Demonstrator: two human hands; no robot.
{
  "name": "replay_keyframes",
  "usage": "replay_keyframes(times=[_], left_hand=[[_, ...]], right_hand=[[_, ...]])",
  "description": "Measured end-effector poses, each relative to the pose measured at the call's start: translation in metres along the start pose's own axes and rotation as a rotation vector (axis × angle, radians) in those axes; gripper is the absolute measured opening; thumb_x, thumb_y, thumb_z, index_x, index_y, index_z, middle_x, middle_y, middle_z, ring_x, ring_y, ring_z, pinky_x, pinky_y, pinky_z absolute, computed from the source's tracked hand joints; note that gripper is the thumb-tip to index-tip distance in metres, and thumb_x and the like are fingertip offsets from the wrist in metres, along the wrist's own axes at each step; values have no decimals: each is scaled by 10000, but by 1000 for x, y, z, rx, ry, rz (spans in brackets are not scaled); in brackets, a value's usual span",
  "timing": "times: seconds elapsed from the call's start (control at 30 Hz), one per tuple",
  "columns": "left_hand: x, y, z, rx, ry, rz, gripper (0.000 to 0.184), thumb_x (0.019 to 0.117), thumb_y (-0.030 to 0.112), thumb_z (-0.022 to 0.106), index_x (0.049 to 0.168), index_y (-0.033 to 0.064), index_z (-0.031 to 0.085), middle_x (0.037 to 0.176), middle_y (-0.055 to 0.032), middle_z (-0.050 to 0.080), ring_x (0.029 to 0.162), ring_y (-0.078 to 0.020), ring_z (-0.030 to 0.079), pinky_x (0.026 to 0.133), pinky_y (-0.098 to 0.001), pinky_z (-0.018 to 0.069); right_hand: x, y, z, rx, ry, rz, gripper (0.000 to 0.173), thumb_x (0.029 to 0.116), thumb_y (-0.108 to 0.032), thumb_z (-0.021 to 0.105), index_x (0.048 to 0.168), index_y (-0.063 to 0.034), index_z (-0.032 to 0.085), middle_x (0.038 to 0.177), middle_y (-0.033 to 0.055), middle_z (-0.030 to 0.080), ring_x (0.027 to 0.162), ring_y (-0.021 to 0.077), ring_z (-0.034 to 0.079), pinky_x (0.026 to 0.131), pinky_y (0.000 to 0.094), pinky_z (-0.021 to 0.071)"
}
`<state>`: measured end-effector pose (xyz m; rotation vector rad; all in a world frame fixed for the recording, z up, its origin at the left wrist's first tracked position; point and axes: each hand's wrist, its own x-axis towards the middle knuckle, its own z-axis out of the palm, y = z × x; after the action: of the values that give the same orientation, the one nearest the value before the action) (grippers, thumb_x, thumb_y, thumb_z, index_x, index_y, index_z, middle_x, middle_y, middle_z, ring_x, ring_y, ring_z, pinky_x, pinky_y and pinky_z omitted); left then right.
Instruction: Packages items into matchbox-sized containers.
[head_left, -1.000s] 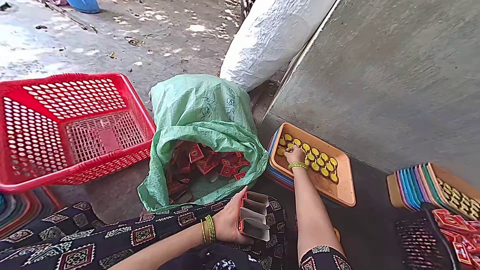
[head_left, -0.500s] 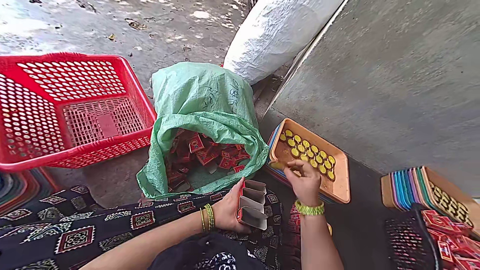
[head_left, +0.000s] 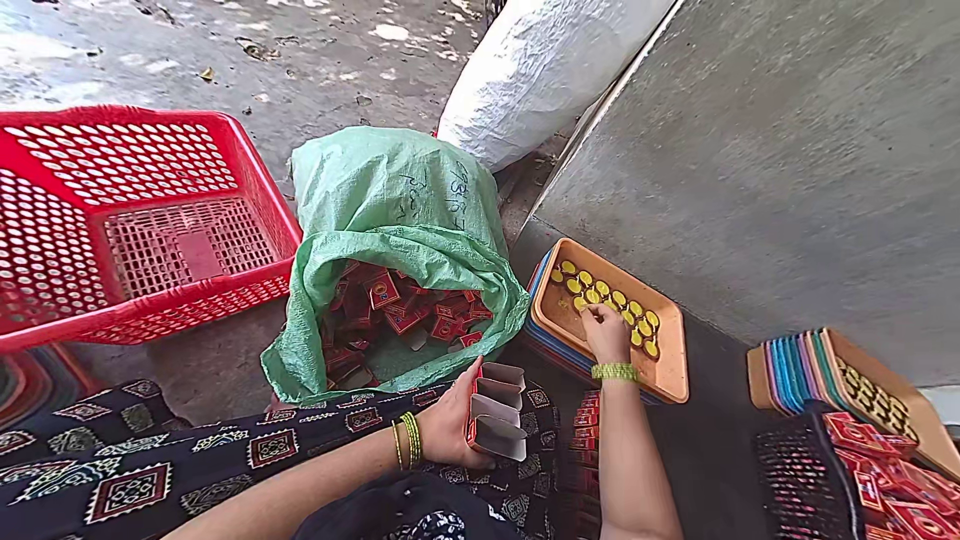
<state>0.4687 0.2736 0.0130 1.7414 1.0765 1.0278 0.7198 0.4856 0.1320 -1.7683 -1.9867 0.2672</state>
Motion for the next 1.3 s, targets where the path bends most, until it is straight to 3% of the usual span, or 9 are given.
replay_keyframes(times=[0.2,0.37,0.47,0.57,0.7,0.97,1.1,1.2,1.3], left_hand=[[2,-1,-1,-6,-4,-23,1607,493,573,954,1610,6,-53,1612,-237,298,1483,-261,367,1213,-416,355],[3,-3,-3,-12,-5,-10,1588,513,563,955,1605,-16,-42,1608,-254,298,1489,-273,357,1221,-411,338],[3,1,-3,-8,-4,-27,1593,501,551,961,1604,-15,-40,1603,-255,305,1485,-271,364,1217,-406,344],[2,3,-3,13,-2,-37,1595,500,555,956,1606,-10,-45,1603,-248,306,1479,-271,371,1211,-407,353],[1,5,-3,13,2,-26,1603,497,549,962,1604,-18,-49,1597,-263,308,1485,-294,358,1217,-422,341],[0,1,0,23,13,23,1592,505,565,953,1595,-46,-32,1591,-280,313,1483,-293,362,1225,-402,325],[0,-2,1,2,22,24,1613,491,559,962,1601,-18,-55,1588,-244,343,1479,-268,374,1228,-410,337],[-1,1,0,10,10,-1,1607,496,573,953,1603,-18,-50,1605,-255,298,1491,-269,350,1228,-401,326],[1,2,-2,10,5,-10,1605,497,567,954,1603,-22,-49,1618,-253,277,1502,-271,331,1236,-395,309]], right_hand=[[94,65,46,-407,-284,304,555,983,-470,644,1344,-49,660,1412,243,586,1397,397,481,1171,565,352],[105,66,54,-369,-276,323,604,880,-474,786,1298,-49,688,1377,240,609,1366,400,506,1154,561,370],[92,56,45,-243,-227,328,545,829,-278,859,1258,-11,657,1266,252,656,1243,409,598,1071,588,442],[63,38,30,-67,-98,203,373,865,-196,828,1157,-7,696,1079,199,721,1032,353,687,961,569,515],[-15,1,6,365,132,-233,259,857,-144,821,1047,-12,705,927,76,744,805,126,722,760,313,617],[-141,-67,-14,591,-98,-765,151,844,-59,813,981,-90,756,999,44,764,997,169,730,905,358,628],[-121,-57,-12,493,-114,-666,184,901,-204,800,1030,-73,783,1084,64,758,999,154,720,845,334,630],[-60,-20,-8,244,78,-319,232,976,-278,681,1009,-67,772,961,68,749,871,147,720,794,353,613],[21,32,3,-132,-35,129,338,986,-301,664,1200,-49,737,1193,201,707,1167,353,648,1053,547,471]])
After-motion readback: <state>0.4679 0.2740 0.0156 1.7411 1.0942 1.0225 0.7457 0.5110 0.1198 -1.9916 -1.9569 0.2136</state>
